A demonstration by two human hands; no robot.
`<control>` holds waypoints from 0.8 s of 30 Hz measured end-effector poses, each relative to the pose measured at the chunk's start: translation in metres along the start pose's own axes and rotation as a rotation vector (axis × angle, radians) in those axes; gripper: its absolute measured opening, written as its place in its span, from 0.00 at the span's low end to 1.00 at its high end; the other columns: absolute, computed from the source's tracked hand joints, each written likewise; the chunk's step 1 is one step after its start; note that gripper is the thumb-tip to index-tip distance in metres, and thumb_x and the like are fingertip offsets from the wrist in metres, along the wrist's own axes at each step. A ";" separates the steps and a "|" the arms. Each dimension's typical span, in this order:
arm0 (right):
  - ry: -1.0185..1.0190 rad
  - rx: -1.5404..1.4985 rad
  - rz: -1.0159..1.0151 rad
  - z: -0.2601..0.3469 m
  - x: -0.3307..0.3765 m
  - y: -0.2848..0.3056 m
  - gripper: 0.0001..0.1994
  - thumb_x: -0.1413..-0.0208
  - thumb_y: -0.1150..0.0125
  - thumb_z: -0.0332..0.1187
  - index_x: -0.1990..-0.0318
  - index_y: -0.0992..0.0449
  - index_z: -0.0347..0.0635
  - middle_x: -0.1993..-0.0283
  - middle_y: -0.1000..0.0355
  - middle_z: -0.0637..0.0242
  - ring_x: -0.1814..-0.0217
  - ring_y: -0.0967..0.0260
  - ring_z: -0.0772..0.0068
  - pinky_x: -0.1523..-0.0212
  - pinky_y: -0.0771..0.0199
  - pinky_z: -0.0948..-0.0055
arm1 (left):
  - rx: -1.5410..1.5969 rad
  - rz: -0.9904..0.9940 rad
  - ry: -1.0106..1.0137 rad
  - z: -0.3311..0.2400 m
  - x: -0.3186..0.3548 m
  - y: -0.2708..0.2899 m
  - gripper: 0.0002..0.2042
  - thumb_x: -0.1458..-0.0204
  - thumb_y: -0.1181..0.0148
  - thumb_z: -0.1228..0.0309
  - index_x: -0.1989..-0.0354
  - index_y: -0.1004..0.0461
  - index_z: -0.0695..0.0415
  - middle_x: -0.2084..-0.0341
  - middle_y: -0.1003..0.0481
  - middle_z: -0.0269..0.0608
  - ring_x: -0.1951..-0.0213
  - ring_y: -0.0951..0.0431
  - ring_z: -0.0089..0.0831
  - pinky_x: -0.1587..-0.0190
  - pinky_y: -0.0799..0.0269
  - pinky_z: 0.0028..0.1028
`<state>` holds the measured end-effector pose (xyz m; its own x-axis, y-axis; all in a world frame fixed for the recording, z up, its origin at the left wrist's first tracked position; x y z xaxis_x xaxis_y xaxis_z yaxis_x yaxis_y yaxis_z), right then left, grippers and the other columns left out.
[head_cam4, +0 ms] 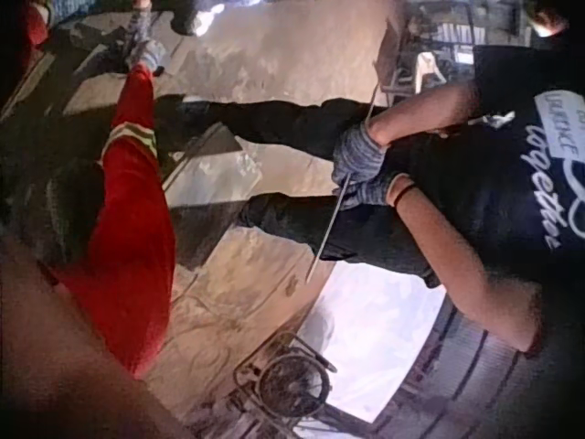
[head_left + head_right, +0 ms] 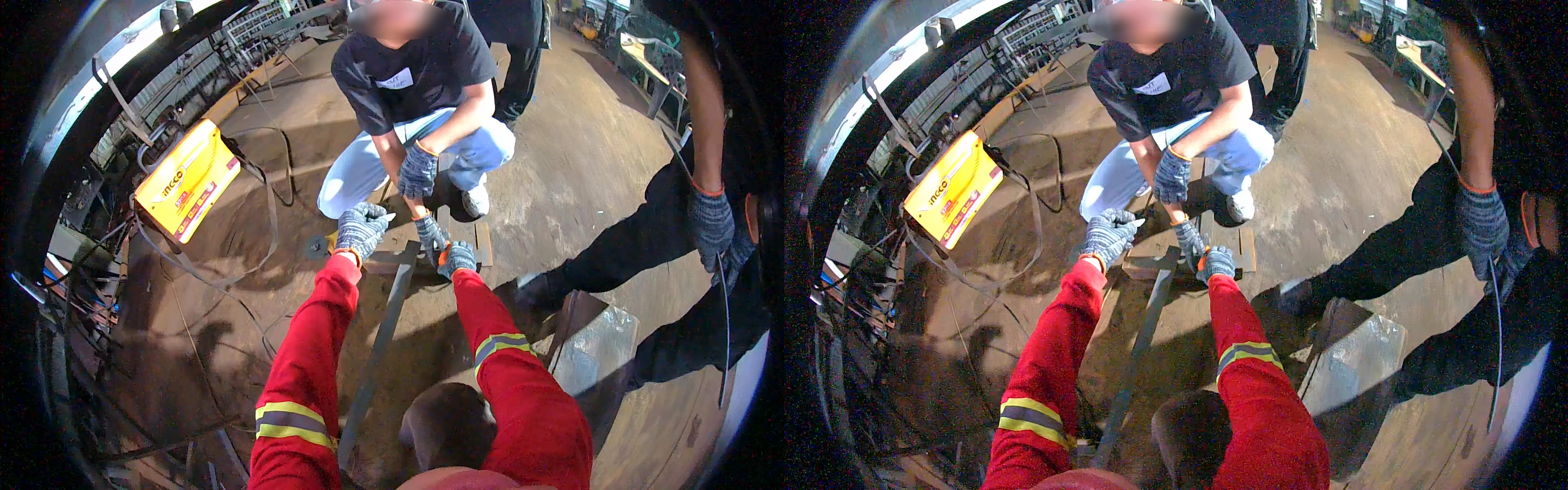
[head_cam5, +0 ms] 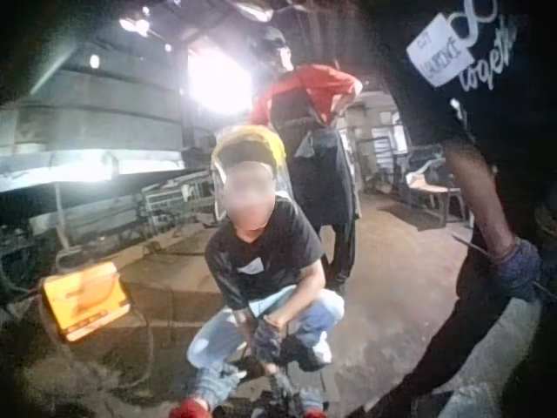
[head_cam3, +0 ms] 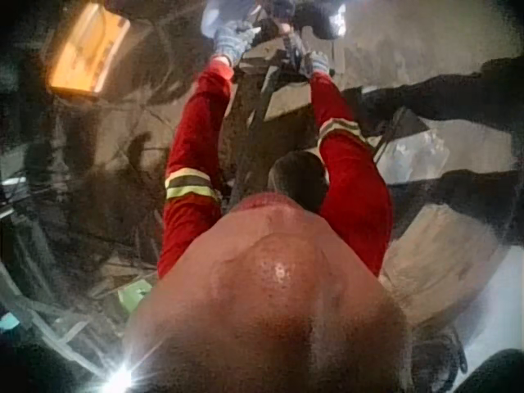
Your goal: The person uses a tape measure to measure the dimensions of a metal frame and a separate metal bar in a workshop. They extend the tape measure across the frame and then measure the length of a bar held by a coworker.
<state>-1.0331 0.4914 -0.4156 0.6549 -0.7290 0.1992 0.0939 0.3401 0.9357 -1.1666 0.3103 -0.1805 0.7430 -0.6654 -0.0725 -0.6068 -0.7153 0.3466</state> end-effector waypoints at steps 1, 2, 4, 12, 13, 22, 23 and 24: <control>0.007 -0.007 0.006 0.014 0.017 0.013 0.36 0.74 0.31 0.48 0.52 0.32 0.42 0.51 0.34 0.57 0.45 0.40 0.59 0.45 0.40 0.68 | -0.018 -0.018 0.044 0.012 0.004 0.004 0.05 0.58 0.38 0.77 0.74 0.28 0.60 0.83 0.28 0.34 0.83 0.32 0.20 0.80 0.34 0.22; -0.036 -0.045 0.000 0.003 0.014 0.013 0.37 0.75 0.30 0.49 0.52 0.32 0.42 0.51 0.35 0.56 0.45 0.40 0.58 0.45 0.38 0.67 | -0.021 -0.012 0.066 0.014 0.002 -0.005 0.05 0.59 0.38 0.77 0.74 0.28 0.59 0.84 0.28 0.34 0.83 0.32 0.20 0.80 0.34 0.22; -0.103 -0.125 0.005 0.011 0.031 0.016 0.38 0.78 0.28 0.51 0.54 0.30 0.41 0.53 0.32 0.55 0.48 0.36 0.58 0.48 0.33 0.67 | -0.073 -0.033 0.053 0.034 0.003 0.002 0.05 0.59 0.38 0.77 0.76 0.29 0.58 0.85 0.29 0.34 0.83 0.32 0.20 0.81 0.34 0.22; -0.119 -1.009 -0.216 -0.047 0.010 -0.052 0.28 0.67 0.28 0.44 0.61 0.27 0.30 0.66 0.27 0.62 0.67 0.31 0.74 0.63 0.29 0.74 | 0.175 0.059 0.194 0.056 0.016 -0.019 0.17 0.57 0.46 0.82 0.56 0.35 0.60 0.78 0.30 0.39 0.83 0.32 0.24 0.82 0.32 0.27; -0.140 -1.125 -0.166 -0.005 0.035 -0.064 0.28 0.64 0.29 0.44 0.60 0.27 0.29 0.66 0.27 0.64 0.69 0.33 0.74 0.65 0.30 0.74 | 0.097 -0.014 0.278 0.088 0.030 0.018 0.17 0.56 0.46 0.82 0.56 0.34 0.59 0.79 0.30 0.39 0.84 0.32 0.26 0.82 0.32 0.28; -0.274 -1.991 0.301 0.082 0.066 -0.024 0.17 0.57 0.38 0.52 0.64 0.27 0.56 0.68 0.30 0.74 0.70 0.35 0.72 0.72 0.35 0.68 | 0.442 -0.095 0.222 0.137 0.048 0.055 0.08 0.57 0.43 0.80 0.67 0.31 0.59 0.83 0.31 0.38 0.87 0.32 0.27 0.86 0.34 0.27; -0.179 -2.043 0.301 0.071 0.046 -0.011 0.16 0.57 0.39 0.54 0.64 0.28 0.58 0.68 0.30 0.74 0.70 0.35 0.72 0.72 0.35 0.67 | 0.454 -0.086 0.203 0.122 0.042 0.044 0.08 0.57 0.43 0.80 0.67 0.31 0.59 0.83 0.31 0.38 0.87 0.32 0.27 0.86 0.33 0.27; -0.309 -2.042 0.241 0.066 0.046 -0.011 0.18 0.56 0.41 0.56 0.64 0.29 0.57 0.68 0.31 0.74 0.70 0.35 0.71 0.72 0.35 0.66 | 0.442 -0.063 0.200 0.114 0.044 0.046 0.08 0.57 0.44 0.80 0.67 0.31 0.60 0.82 0.30 0.38 0.86 0.31 0.26 0.86 0.32 0.26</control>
<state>-1.0538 0.4144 -0.3978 0.6802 -0.5585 0.4747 0.6952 0.2861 -0.6594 -1.1946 0.2237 -0.2746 0.7954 -0.5950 0.1157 -0.5887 -0.8037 -0.0861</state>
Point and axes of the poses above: each hand's wrist, its own x-axis away from the middle knuckle, its own y-axis out of the back of the hand, z = x × y, the point moved 10 cm from there along -x, towards the middle knuckle
